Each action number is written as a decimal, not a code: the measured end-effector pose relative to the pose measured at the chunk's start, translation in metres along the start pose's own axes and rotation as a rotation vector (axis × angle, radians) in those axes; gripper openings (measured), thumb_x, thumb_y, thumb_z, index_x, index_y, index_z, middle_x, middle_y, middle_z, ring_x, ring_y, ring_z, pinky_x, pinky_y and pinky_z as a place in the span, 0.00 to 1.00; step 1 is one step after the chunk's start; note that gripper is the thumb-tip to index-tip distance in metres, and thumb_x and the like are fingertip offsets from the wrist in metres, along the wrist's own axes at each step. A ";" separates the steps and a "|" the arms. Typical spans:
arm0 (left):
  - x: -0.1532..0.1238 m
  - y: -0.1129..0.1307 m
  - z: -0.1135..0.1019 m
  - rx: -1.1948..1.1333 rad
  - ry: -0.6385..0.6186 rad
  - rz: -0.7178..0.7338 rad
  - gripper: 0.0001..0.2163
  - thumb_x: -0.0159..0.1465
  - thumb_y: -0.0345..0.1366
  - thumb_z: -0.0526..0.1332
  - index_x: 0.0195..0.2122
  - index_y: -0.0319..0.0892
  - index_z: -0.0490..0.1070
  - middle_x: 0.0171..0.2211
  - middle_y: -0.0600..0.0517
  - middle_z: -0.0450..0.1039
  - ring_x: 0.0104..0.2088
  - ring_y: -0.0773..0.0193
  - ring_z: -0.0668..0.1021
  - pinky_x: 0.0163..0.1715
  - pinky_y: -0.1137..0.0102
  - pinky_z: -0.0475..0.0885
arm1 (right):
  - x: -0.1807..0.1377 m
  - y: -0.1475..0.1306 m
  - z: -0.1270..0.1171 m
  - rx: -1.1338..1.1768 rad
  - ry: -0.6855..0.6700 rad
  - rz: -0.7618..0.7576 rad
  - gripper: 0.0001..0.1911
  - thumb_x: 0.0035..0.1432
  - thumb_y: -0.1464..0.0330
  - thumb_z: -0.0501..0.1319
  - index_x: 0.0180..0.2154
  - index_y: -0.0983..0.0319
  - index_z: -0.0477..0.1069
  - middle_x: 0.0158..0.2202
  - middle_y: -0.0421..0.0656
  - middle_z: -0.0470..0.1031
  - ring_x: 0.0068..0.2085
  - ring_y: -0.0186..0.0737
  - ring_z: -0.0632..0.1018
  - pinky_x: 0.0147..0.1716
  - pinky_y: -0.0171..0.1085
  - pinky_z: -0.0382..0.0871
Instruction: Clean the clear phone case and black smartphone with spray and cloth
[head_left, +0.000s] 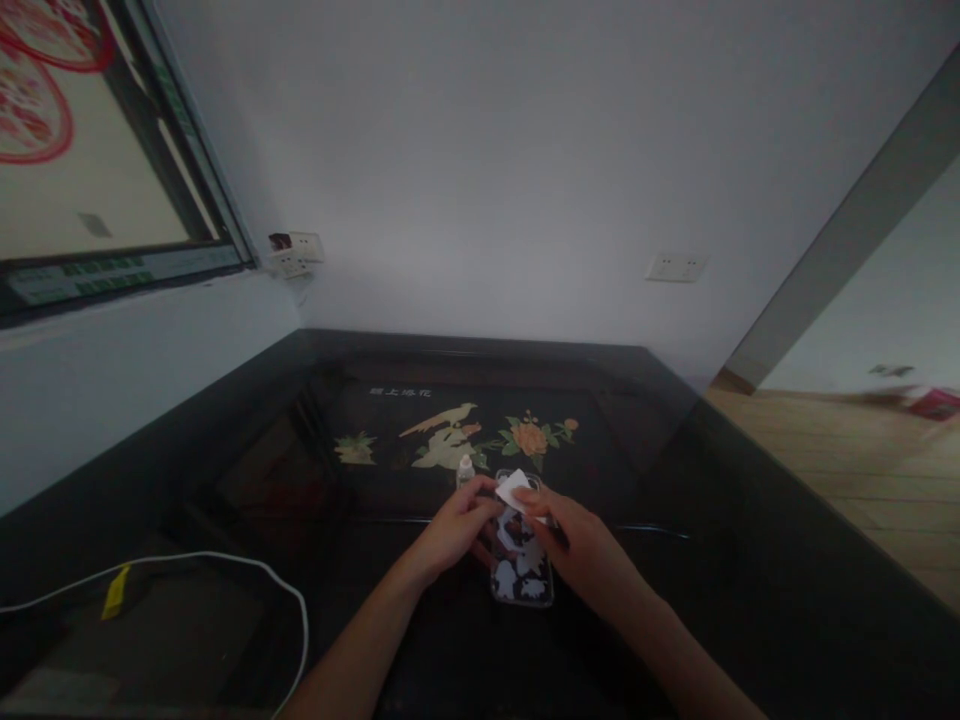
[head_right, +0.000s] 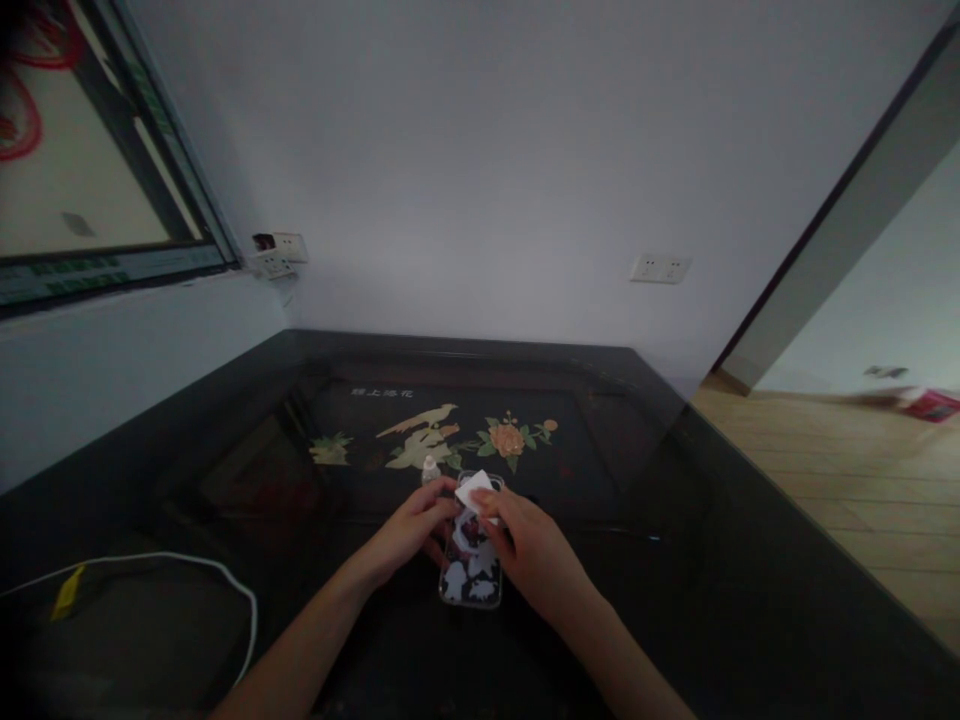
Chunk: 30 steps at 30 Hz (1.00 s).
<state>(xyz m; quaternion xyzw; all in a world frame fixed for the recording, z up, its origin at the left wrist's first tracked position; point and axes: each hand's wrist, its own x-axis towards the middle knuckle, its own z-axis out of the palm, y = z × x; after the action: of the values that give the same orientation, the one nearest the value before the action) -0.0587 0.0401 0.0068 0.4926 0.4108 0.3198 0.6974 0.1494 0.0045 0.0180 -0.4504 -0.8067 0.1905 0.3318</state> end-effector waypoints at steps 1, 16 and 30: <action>0.000 0.000 0.000 0.003 0.012 0.000 0.15 0.61 0.42 0.61 0.47 0.44 0.62 0.32 0.52 0.76 0.26 0.60 0.82 0.19 0.72 0.75 | -0.006 -0.002 0.002 -0.010 -0.023 -0.029 0.12 0.69 0.70 0.58 0.52 0.56 0.73 0.57 0.46 0.78 0.59 0.47 0.77 0.63 0.51 0.68; 0.004 -0.003 -0.001 -0.029 0.052 -0.026 0.17 0.58 0.42 0.59 0.46 0.43 0.62 0.33 0.49 0.79 0.24 0.58 0.82 0.17 0.72 0.73 | -0.064 -0.058 -0.020 0.161 -0.234 -0.081 0.16 0.67 0.71 0.62 0.54 0.50 0.74 0.52 0.40 0.82 0.55 0.42 0.81 0.57 0.40 0.75; 0.009 -0.019 0.001 -0.359 -0.057 -0.112 0.14 0.62 0.40 0.61 0.46 0.39 0.71 0.26 0.57 0.64 0.21 0.72 0.68 0.22 0.76 0.64 | -0.023 -0.004 -0.014 0.575 0.259 0.556 0.24 0.63 0.47 0.60 0.50 0.58 0.73 0.43 0.49 0.81 0.39 0.49 0.83 0.30 0.43 0.84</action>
<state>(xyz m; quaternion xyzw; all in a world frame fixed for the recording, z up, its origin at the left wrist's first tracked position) -0.0527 0.0415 -0.0136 0.3456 0.3540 0.3347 0.8020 0.1655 -0.0167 0.0217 -0.5604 -0.5200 0.4320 0.4785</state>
